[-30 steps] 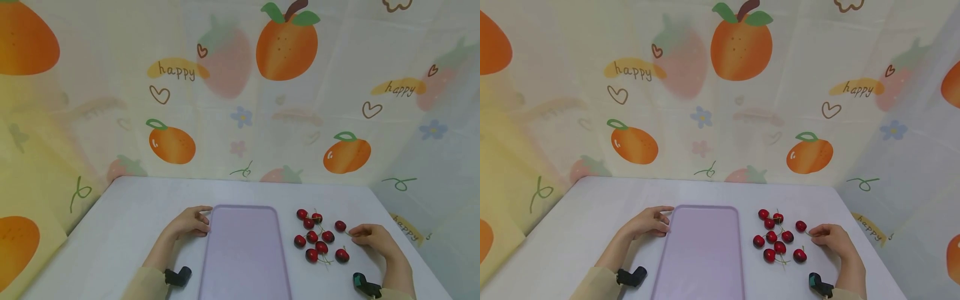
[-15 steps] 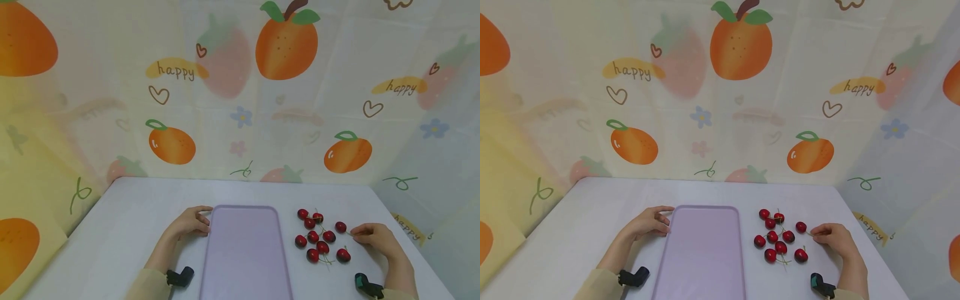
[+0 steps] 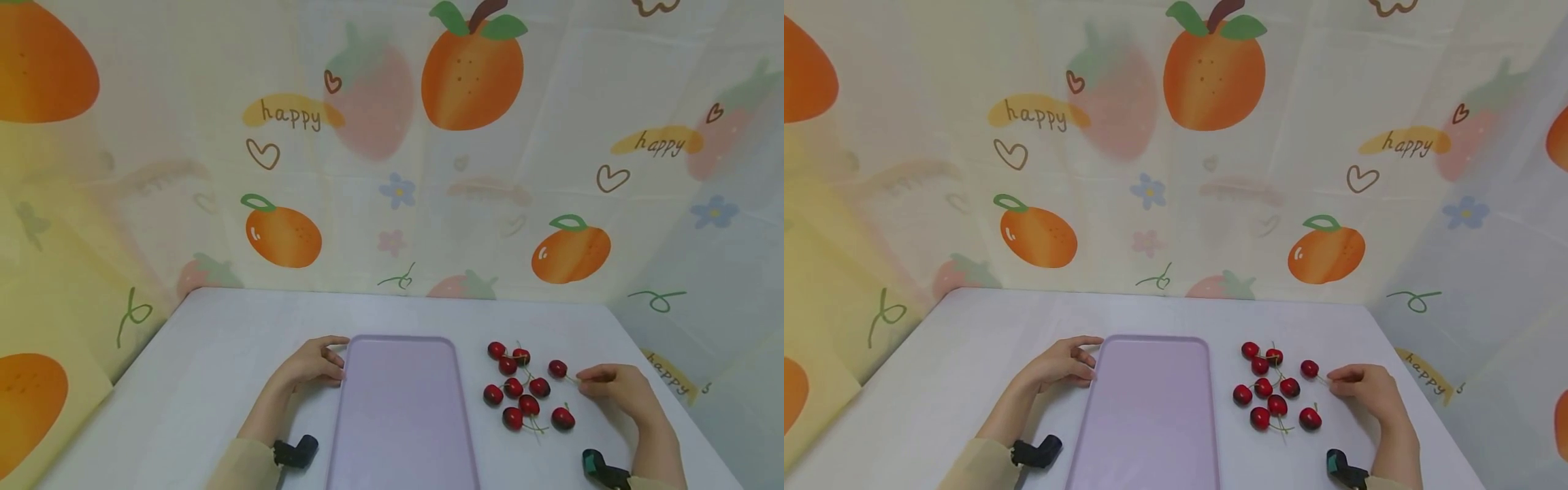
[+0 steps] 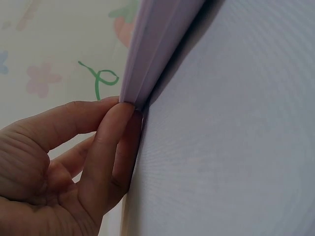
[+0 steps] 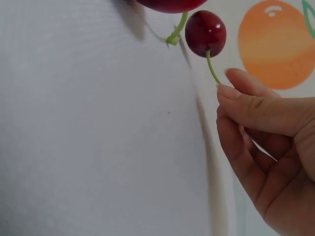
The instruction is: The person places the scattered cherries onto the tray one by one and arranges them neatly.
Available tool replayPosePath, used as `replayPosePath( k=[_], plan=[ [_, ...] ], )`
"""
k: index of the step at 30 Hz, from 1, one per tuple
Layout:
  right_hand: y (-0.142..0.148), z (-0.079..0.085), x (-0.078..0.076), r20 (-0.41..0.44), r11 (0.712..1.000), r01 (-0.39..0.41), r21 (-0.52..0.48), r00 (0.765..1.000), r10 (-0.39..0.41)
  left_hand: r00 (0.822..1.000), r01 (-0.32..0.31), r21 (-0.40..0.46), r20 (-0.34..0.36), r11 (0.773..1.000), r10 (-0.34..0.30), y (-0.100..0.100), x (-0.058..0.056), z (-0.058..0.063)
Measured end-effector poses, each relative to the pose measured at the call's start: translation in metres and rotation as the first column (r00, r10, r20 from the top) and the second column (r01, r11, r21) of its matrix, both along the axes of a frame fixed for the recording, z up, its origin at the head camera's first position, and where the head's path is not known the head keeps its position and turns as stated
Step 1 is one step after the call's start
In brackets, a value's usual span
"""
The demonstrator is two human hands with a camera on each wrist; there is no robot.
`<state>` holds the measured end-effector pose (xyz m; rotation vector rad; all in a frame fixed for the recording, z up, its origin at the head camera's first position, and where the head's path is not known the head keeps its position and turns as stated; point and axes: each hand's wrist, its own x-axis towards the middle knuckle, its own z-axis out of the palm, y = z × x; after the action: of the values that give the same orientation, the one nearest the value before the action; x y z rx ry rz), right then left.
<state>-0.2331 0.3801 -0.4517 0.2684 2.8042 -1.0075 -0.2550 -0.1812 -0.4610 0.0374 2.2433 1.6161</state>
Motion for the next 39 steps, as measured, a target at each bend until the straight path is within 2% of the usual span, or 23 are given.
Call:
replayPosePath(
  k=[13,17,31,36,39],
  plan=[
    [-0.015,0.027,-0.001,-0.080,0.999,-0.038,0.024,0.996,0.040,1.000,-0.028,0.003,0.013,1.000,0.028,0.001,0.000,0.001],
    [-0.025,0.035,-0.002,-0.119,0.997,-0.066,0.034,0.990,0.070,1.000,-0.018,0.005,0.010,1.000,0.018,0.000,0.000,0.002],
    [-0.080,0.063,0.000,-0.206,0.990,-0.140,0.026,0.968,0.142,1.000,0.006,0.034,-0.007,0.999,-0.005,0.001,0.001,-0.001],
    [-0.105,0.066,-0.003,-0.234,0.981,-0.195,-0.001,0.954,0.189,1.000,0.008,0.033,-0.003,0.999,-0.008,-0.001,0.002,-0.002],
    [-0.121,0.067,-0.005,-0.230,0.976,-0.214,-0.034,0.952,0.201,1.000,-0.001,0.026,0.001,1.000,0.001,-0.001,0.003,-0.002]
  ],
)
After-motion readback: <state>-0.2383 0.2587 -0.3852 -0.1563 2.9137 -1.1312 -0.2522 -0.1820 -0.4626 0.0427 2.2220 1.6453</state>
